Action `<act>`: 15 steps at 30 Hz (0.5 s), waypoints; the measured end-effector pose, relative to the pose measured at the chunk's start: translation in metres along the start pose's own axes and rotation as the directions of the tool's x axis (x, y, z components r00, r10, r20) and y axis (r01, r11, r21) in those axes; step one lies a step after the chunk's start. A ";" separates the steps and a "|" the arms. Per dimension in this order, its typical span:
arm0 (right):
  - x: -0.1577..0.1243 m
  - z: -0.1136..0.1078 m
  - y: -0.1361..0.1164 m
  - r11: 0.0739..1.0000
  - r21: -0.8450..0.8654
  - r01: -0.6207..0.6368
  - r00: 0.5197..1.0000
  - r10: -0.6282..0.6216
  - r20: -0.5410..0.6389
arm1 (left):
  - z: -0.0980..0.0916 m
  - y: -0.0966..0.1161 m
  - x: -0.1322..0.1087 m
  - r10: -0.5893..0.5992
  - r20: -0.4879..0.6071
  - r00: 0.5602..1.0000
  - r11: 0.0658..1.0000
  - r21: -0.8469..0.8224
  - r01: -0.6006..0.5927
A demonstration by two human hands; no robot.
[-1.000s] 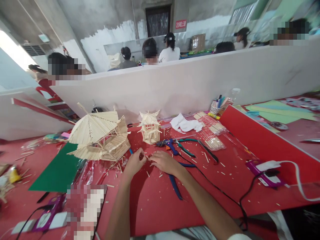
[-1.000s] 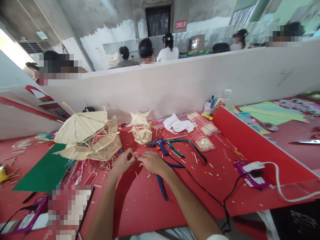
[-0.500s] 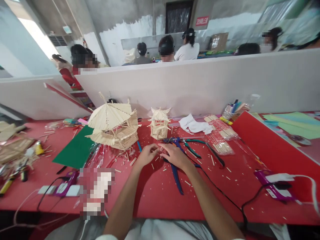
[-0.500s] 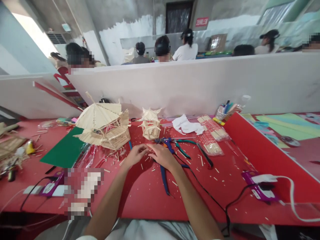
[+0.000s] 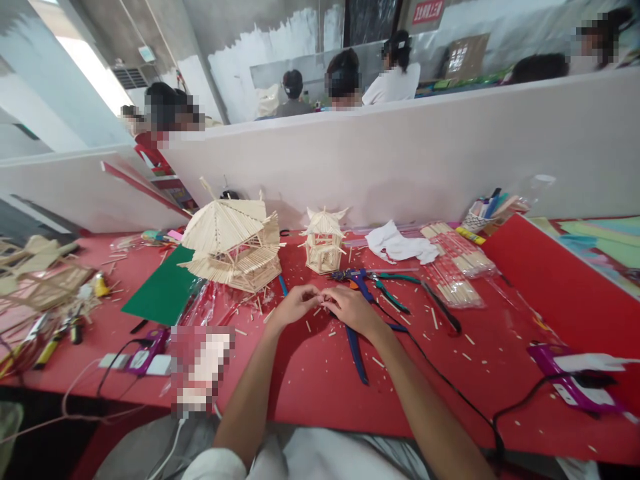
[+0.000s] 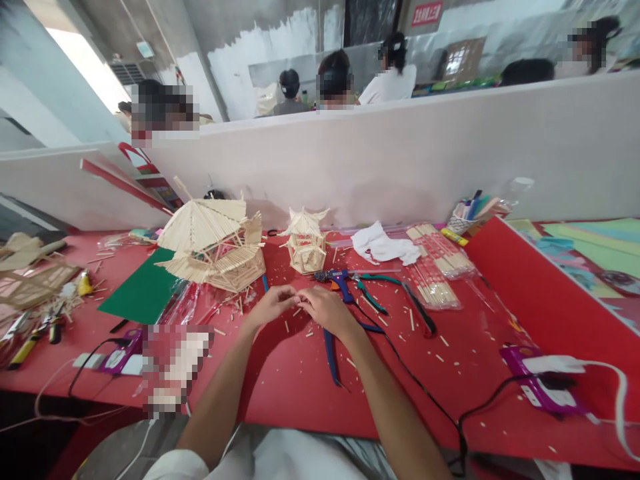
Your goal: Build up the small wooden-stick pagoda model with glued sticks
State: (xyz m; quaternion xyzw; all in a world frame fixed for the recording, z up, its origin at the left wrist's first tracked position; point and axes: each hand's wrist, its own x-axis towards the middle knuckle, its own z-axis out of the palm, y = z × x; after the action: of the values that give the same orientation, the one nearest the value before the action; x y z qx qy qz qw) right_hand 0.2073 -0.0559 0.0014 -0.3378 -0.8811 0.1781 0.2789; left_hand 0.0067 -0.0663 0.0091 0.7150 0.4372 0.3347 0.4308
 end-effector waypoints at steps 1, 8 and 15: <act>0.000 0.000 0.000 1.000 0.001 -0.005 1.000 0.005 -0.003 | 0.000 0.005 -0.001 -0.003 0.000 1.000 1.000 0.024 0.003; 0.000 -0.005 0.001 1.000 0.005 -0.021 1.000 0.022 -0.012 | -0.041 0.037 -0.057 -0.255 -0.307 0.917 0.748 0.538 0.388; 0.001 0.002 0.000 1.000 -0.002 0.005 1.000 -0.005 0.003 | -0.127 0.006 -0.137 -0.443 -0.662 0.604 0.159 0.605 0.780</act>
State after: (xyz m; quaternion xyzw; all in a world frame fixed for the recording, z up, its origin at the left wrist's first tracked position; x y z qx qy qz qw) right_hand 0.2057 -0.0554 0.0001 -0.3357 -0.8824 0.1772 0.2779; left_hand -0.1537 -0.1514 0.0520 0.5103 0.8592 -0.0277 0.0258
